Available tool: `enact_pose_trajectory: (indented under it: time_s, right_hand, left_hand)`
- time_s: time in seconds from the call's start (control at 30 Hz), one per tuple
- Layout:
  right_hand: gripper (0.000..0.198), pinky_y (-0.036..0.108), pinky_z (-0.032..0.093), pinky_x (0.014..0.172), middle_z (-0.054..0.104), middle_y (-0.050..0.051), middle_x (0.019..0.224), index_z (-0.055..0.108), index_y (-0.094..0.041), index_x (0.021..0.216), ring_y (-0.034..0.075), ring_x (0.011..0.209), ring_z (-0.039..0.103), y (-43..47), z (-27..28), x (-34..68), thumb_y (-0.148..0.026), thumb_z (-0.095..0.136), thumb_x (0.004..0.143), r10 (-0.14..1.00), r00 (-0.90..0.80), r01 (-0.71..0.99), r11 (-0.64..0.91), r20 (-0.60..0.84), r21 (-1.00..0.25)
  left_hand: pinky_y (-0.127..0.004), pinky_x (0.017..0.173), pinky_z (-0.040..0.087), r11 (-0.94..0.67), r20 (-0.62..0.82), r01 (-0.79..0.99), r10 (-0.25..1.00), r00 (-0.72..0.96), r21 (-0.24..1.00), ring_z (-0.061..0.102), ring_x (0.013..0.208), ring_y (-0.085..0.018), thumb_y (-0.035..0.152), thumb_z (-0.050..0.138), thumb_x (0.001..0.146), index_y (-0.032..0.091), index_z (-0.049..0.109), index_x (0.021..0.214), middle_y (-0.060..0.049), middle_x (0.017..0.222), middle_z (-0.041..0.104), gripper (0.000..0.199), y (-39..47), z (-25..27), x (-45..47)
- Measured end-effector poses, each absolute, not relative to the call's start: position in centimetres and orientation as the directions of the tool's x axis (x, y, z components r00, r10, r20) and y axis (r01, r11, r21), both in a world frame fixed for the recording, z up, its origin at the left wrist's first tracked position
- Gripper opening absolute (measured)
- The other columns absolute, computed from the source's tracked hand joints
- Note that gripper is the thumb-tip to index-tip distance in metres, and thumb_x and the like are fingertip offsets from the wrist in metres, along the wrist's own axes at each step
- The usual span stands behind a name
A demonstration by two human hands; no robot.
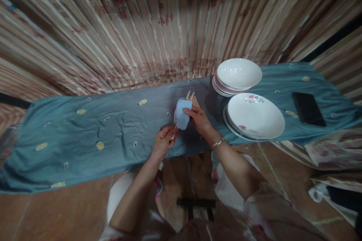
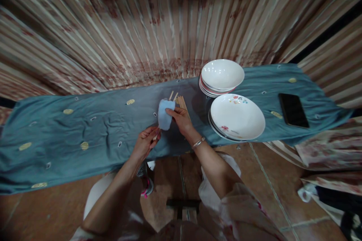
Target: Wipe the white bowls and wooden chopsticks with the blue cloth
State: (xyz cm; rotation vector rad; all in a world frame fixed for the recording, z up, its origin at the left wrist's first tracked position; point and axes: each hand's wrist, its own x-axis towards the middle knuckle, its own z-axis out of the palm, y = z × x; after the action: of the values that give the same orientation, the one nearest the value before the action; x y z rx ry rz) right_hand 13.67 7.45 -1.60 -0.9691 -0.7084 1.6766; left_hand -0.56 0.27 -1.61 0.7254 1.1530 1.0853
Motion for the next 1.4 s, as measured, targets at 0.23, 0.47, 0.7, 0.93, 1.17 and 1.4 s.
enact_pose_trajectory:
  time_s: [0.23,0.47,0.7,0.93,1.17,1.4]
  right_hand:
    - [0.030,0.028,0.051,0.064,0.070,-0.001,0.063,0.070,-0.018,0.066,0.016,0.065,0.064,8.3,-0.4,15.3,-0.037,0.085,0.047,0.971,-0.061,-0.527,-0.227,-0.230,-0.819]
    - [0.035,0.033,0.053,0.073,0.072,0.002,0.073,0.069,-0.019,0.077,0.022,0.085,0.067,9.0,-0.1,16.6,-0.040,0.082,0.052,0.976,0.007,-0.544,-0.179,-0.217,-0.820]
    - [0.034,0.031,0.052,0.071,0.072,0.001,0.073,0.067,-0.020,0.073,0.021,0.084,0.067,8.8,-0.3,16.3,-0.043,0.082,0.054,0.976,-0.038,-0.546,-0.201,-0.216,-0.814]
    - [0.033,0.028,0.049,0.062,0.071,0.000,0.067,0.068,-0.018,0.067,0.016,0.068,0.065,7.7,-0.5,14.9,-0.042,0.084,0.050,0.958,-0.142,-0.509,-0.288,-0.251,-0.811]
    - [0.032,0.028,0.050,0.062,0.072,0.000,0.067,0.072,-0.019,0.071,0.014,0.059,0.063,6.6,-1.4,13.2,-0.041,0.083,0.051,0.941,-0.197,-0.495,-0.337,-0.275,-0.801]
    - [0.034,0.028,0.051,0.064,0.072,0.000,0.068,0.073,-0.019,0.074,0.014,0.061,0.063,5.9,-2.1,12.3,-0.042,0.083,0.050,0.925,-0.248,-0.464,-0.375,-0.288,-0.803]
  left_hand:
    - [-0.018,0.033,0.010,0.370,-0.364,-0.281,0.928,0.076,0.885,0.028,0.032,0.000,0.043,0.077,0.062,0.012,0.062,0.068,0.004,0.050,0.055,0.034,0.1,-1.6,-0.3]
    - [-0.018,0.034,0.009,0.437,-0.416,-0.267,0.900,0.134,0.859,0.026,0.032,0.000,0.050,0.079,0.056,0.011,0.065,0.067,0.004,0.047,0.051,0.043,0.0,-1.4,-0.2]
    - [-0.019,0.035,0.007,0.471,-0.450,-0.293,0.882,0.141,0.832,0.025,0.033,0.000,0.050,0.080,0.055,0.011,0.065,0.067,0.005,0.045,0.047,0.043,-0.1,-1.0,-0.2]
    - [-0.018,0.035,0.007,0.441,-0.424,-0.333,0.897,0.127,0.834,0.026,0.033,0.000,0.046,0.078,0.058,0.011,0.062,0.066,0.005,0.046,0.046,0.040,0.1,-1.0,-0.2]
    - [-0.019,0.035,0.008,0.385,-0.374,-0.340,0.922,0.101,0.858,0.025,0.034,0.000,0.046,0.075,0.062,0.013,0.056,0.060,0.005,0.048,0.047,0.038,0.3,-0.9,-0.2]
    - [-0.019,0.034,0.009,0.354,-0.348,-0.362,0.934,0.086,0.862,0.025,0.031,0.000,0.043,0.071,0.064,0.014,0.055,0.063,0.003,0.049,0.052,0.034,0.5,-1.4,-0.2]
